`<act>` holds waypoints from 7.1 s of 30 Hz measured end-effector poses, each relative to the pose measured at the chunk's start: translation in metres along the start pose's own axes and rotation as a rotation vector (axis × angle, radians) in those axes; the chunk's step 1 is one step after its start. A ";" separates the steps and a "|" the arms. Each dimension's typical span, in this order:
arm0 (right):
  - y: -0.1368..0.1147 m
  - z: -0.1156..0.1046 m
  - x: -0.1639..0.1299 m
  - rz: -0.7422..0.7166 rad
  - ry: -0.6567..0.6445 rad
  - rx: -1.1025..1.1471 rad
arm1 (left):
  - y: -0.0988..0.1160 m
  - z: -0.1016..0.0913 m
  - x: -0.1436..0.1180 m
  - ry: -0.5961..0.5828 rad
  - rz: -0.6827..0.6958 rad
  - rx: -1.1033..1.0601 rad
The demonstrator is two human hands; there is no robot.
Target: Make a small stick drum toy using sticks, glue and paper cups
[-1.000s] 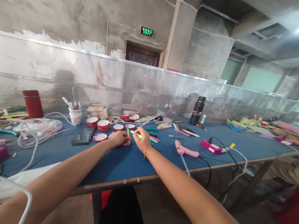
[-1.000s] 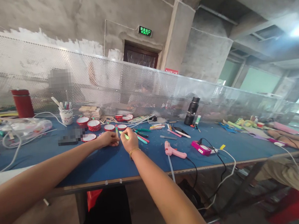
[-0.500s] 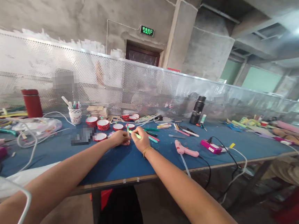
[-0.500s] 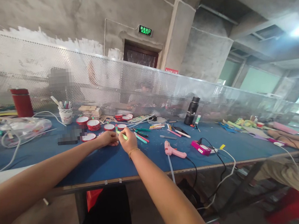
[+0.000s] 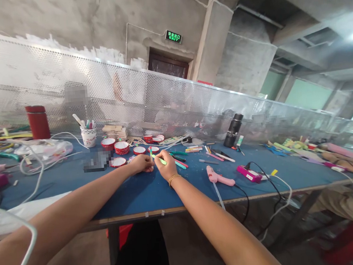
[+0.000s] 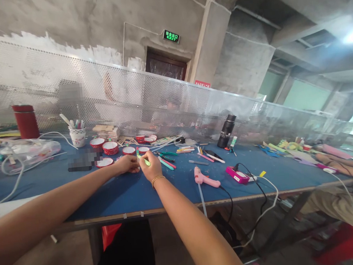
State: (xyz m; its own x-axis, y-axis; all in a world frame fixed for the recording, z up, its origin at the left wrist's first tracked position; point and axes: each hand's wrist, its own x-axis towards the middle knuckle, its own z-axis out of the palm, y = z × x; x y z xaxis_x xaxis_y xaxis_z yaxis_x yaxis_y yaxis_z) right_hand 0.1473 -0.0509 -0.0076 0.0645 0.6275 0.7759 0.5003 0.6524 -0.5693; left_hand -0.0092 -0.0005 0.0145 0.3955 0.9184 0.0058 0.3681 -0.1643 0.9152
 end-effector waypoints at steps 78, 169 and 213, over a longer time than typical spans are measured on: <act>0.002 0.000 0.001 -0.028 0.029 -0.018 | -0.002 -0.001 0.001 -0.011 -0.002 -0.011; 0.003 0.002 0.000 -0.013 0.001 0.007 | -0.004 0.001 0.005 0.007 -0.011 -0.013; 0.004 -0.002 0.002 -0.003 0.027 -0.045 | 0.001 0.001 -0.001 0.012 -0.013 0.000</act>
State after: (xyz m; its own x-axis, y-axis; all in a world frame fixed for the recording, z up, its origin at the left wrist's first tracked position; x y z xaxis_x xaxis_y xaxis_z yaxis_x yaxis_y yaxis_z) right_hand 0.1515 -0.0479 -0.0077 0.0857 0.6138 0.7848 0.5384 0.6342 -0.5549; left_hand -0.0086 -0.0023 0.0154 0.3805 0.9248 -0.0014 0.3735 -0.1523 0.9150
